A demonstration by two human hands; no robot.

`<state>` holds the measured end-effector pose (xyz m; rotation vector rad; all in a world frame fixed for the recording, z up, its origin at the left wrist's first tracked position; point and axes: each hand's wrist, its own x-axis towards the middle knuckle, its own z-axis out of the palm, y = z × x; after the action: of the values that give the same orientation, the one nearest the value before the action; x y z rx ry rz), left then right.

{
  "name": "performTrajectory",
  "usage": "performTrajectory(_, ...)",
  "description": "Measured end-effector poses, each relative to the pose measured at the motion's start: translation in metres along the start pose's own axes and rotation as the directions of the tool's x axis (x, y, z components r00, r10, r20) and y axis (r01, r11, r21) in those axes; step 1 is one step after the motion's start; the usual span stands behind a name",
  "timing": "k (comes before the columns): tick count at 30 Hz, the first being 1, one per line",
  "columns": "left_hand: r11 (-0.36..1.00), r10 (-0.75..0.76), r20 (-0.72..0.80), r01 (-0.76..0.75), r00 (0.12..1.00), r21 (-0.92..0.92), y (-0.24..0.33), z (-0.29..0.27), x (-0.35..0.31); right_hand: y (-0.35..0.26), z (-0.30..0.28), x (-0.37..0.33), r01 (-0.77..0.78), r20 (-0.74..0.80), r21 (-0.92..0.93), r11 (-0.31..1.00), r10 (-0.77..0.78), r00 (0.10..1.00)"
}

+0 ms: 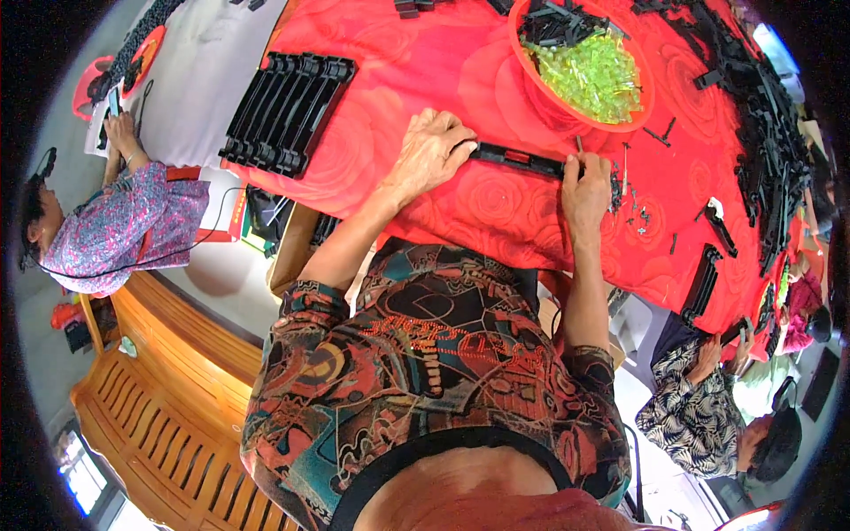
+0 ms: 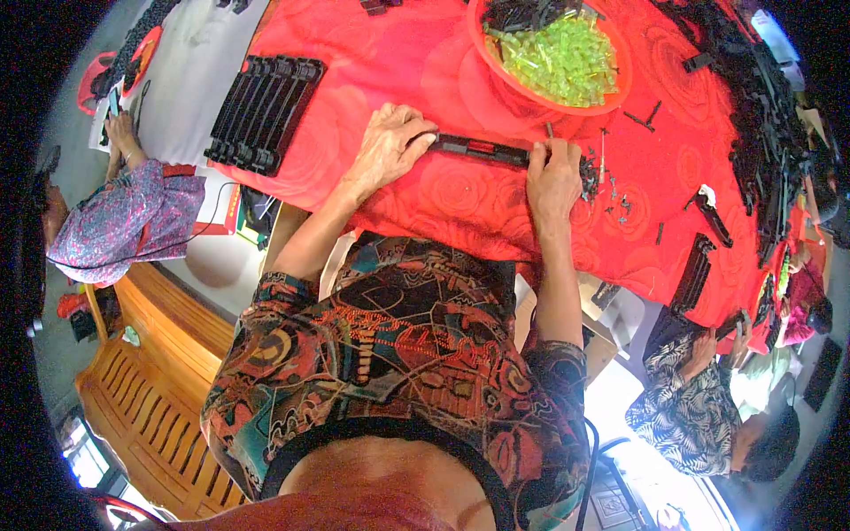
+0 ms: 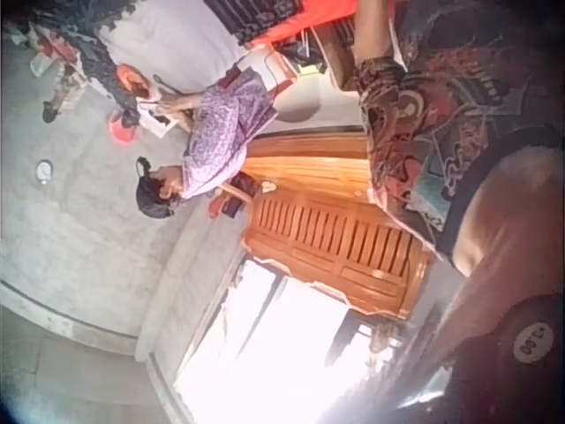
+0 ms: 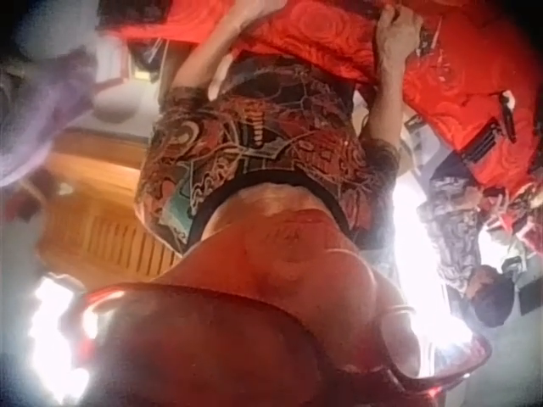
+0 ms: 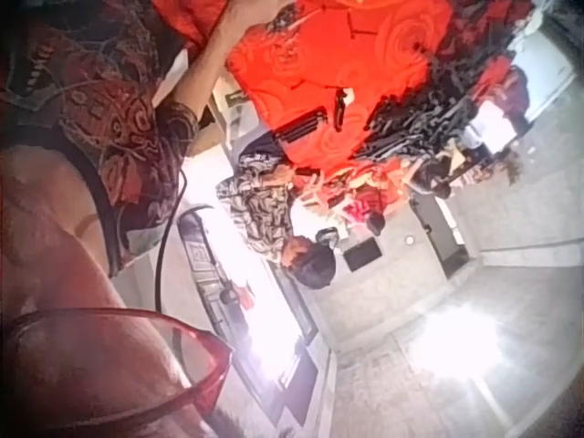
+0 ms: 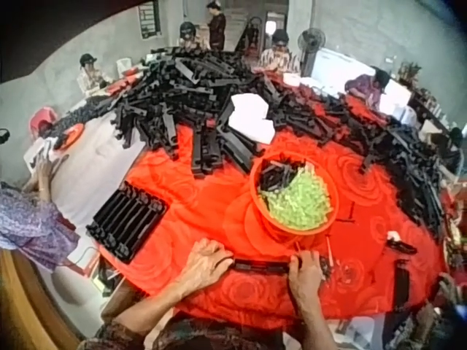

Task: The person assembles plastic toy parts by inserting springs and plastic fasteners into plastic housings, using tweezers to manipulate the small components.

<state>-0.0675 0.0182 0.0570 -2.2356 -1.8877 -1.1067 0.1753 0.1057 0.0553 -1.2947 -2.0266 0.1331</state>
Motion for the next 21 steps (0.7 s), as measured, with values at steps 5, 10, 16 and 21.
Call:
performTrajectory(5,0.988,0.031,-0.044,-0.038,0.999,-0.150,0.003,-0.009,-0.002,-0.004,-0.018,0.008,0.069,-0.131,0.069,0.995,-0.059,0.990)
performTrajectory(10,0.997,0.028,0.070,-0.023,0.997,-0.075,0.005,-0.010,-0.001,-0.017,-0.037,0.033,0.069,-0.144,0.206,0.976,-0.040,0.989)
performTrajectory(16,0.996,0.033,0.074,-0.027,0.997,-0.087,0.002,-0.001,-0.003,-0.018,-0.029,0.078,0.162,-0.080,0.146,0.976,-0.151,0.985)
performTrajectory(21,0.992,0.040,0.072,-0.031,0.997,-0.122,0.003,-0.002,0.000,-0.018,-0.002,0.126,0.345,0.054,0.017,0.938,-0.345,0.937)
